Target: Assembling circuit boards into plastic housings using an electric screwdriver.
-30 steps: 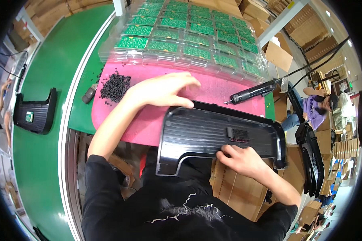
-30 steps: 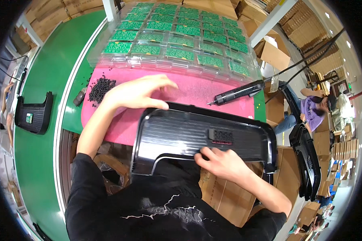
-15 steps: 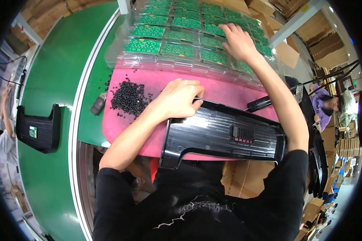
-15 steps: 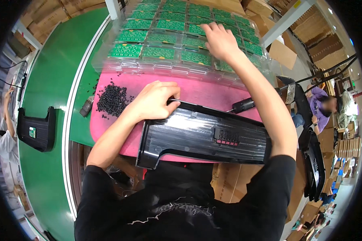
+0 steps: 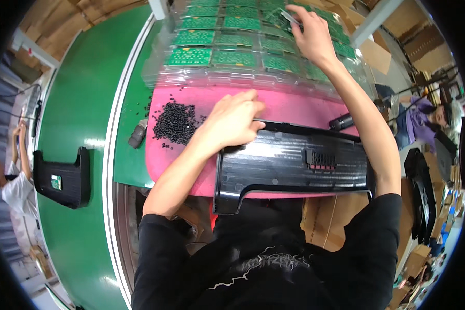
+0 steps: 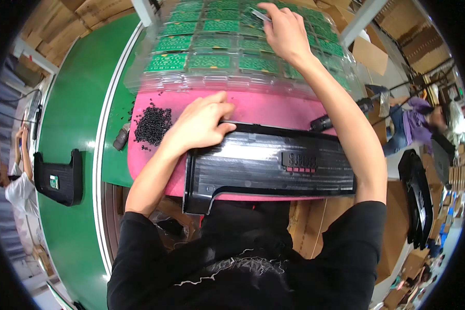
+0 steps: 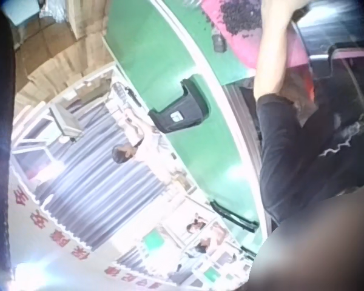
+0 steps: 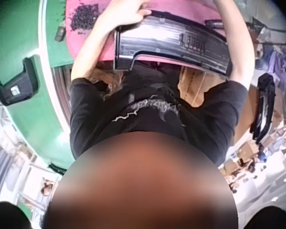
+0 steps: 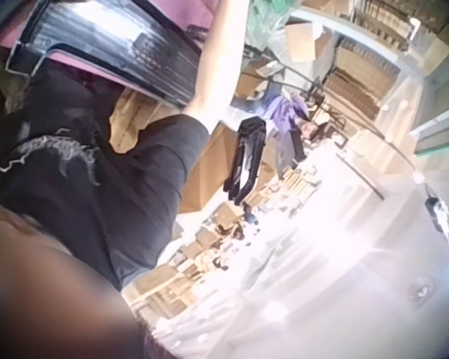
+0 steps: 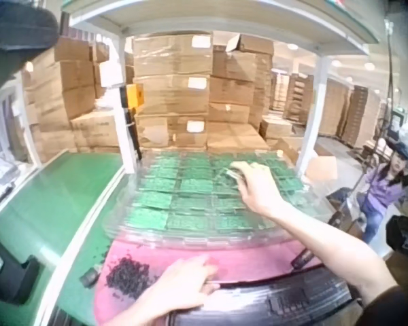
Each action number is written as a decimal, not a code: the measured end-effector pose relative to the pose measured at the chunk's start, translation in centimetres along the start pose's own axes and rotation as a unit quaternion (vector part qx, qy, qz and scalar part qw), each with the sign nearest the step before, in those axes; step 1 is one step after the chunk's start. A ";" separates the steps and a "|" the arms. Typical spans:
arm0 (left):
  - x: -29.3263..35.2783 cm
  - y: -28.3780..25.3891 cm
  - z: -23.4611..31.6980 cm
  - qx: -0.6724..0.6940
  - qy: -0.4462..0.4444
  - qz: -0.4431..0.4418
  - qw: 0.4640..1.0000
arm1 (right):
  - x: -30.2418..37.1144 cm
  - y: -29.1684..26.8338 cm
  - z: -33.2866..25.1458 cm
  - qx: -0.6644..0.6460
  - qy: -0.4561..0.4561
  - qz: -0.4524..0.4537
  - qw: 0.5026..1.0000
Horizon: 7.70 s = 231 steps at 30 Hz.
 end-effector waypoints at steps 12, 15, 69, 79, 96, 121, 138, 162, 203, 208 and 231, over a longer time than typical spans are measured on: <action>1.3 -0.8 10.2 0.499 -0.014 -0.093 0.861 | 9.9 -19.6 -5.3 -0.483 0.321 0.041 0.814; 0.8 -0.7 12.3 0.412 0.000 -0.133 0.901 | 10.4 -23.0 -3.4 -0.346 0.230 0.084 0.906; 0.4 7.0 9.0 0.114 0.070 -0.112 0.985 | 23.5 -17.9 -0.5 -0.263 0.281 -0.238 0.892; 4.1 -6.5 -0.3 -0.140 0.008 0.123 0.982 | 23.4 -22.9 12.9 -0.261 0.535 0.068 0.801; 6.4 -5.0 -4.0 -0.164 -0.064 0.073 0.982 | 15.1 -11.0 5.6 -0.533 0.531 0.065 0.656; 0.0 -1.5 10.4 0.419 -0.065 0.046 0.905 | 11.0 -23.9 -2.6 -0.785 0.391 0.205 0.434; -0.6 3.4 6.1 0.201 -0.086 -0.001 0.976 | 14.9 -17.1 -3.2 -0.723 0.411 0.210 0.514; -1.8 3.9 9.5 0.360 -0.038 -0.152 0.920 | 11.0 -22.8 -3.4 -0.798 0.184 0.116 0.562; -0.1 7.8 10.2 0.147 0.168 -0.187 0.957 | 17.6 -17.5 2.3 -0.588 0.413 0.095 0.689; 0.1 7.8 10.6 0.134 0.152 -0.191 0.960 | 17.4 -16.8 1.6 -0.571 0.410 0.050 0.709; 0.0 6.8 10.2 0.408 0.004 -0.169 0.897 | 12.7 -24.0 -3.7 -0.760 0.249 0.170 0.576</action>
Point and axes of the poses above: each hand's wrist, its own x-axis away from the middle knuckle, its own y-axis out of the palm, z = x × y, the point moved 8 cm from there along -x, towards the middle knuckle, and after that the axes turned 15 degrees about z, right-handed, at the moved point
